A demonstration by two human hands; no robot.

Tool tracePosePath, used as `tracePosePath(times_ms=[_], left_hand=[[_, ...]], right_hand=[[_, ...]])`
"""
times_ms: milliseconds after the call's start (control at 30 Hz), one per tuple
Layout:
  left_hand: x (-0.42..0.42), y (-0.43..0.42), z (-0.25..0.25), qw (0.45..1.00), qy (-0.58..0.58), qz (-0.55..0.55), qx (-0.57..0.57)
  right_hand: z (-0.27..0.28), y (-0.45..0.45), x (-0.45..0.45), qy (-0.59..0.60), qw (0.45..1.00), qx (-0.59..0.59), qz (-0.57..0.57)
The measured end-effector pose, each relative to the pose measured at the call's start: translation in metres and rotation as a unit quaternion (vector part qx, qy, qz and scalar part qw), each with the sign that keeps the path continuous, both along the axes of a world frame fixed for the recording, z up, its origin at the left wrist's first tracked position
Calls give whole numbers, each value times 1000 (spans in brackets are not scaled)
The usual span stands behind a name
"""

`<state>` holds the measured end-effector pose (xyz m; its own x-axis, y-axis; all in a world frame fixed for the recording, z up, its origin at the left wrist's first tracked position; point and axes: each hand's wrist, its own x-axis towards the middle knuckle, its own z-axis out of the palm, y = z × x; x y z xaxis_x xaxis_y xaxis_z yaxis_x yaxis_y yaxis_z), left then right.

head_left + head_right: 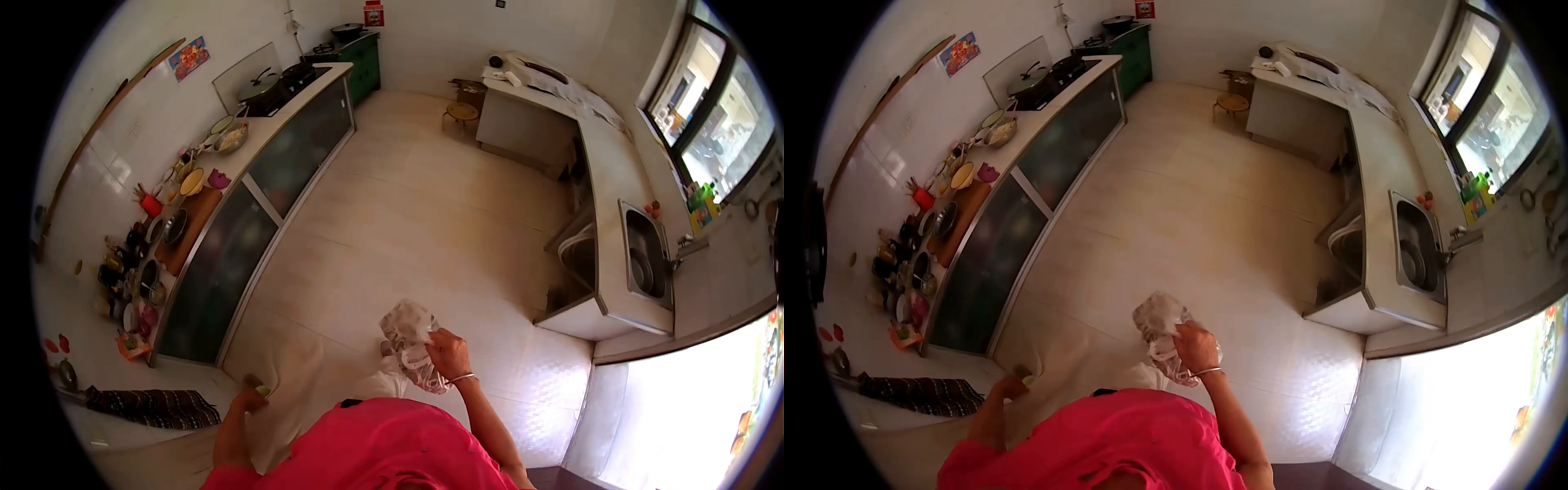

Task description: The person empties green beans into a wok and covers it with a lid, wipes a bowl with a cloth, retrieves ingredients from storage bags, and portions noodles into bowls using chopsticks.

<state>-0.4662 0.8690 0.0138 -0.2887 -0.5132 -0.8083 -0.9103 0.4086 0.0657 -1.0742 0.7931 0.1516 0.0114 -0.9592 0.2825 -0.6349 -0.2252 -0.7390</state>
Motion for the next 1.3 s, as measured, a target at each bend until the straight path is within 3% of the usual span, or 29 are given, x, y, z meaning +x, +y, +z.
tracePosePath(times_ms=[33,133,167,233,267,300,367,433,600,700,800,867,1067,1167,1300], left_hand=[[3,-4,-20,994,7,-103,33],[-12,-48,-72,983,-22,-172,61],[-22,-59,-73,989,-4,112,95],[-42,-115,-77,996,60,66,-21],[-52,-142,-67,944,95,316,23],[-88,-179,-11,823,144,549,13],[-101,-241,2,855,193,474,-78],[-122,-296,10,850,234,450,-144],[-160,-415,31,815,324,454,-155],[-168,-469,21,822,323,424,-201],[-165,-507,7,797,287,508,-155],[-166,-528,5,825,214,501,-146],[-182,-555,-21,736,205,640,-82],[-186,-564,-35,695,203,689,13],[-173,-605,-44,672,149,722,70]], right_hand=[[0,-27,2,-4,1000,6,9],[6,-104,10,-7,999,5,41],[8,-117,8,-14,999,-1,47],[10,-163,6,-6,999,-20,47],[10,-188,6,-6,998,-17,52],[10,-212,8,-8,998,-14,56],[8,-253,15,-13,998,-9,67],[9,-298,15,-19,996,-9,84],[6,-420,16,22,991,-8,133],[10,-498,14,-29,986,-9,161],[3,-574,9,-30,983,-9,180],[6,-623,6,-23,981,-15,192],[15,-760,14,7,979,19,201],[2,-818,31,-18,979,13,201],[-13,-891,65,-39,980,11,195]])
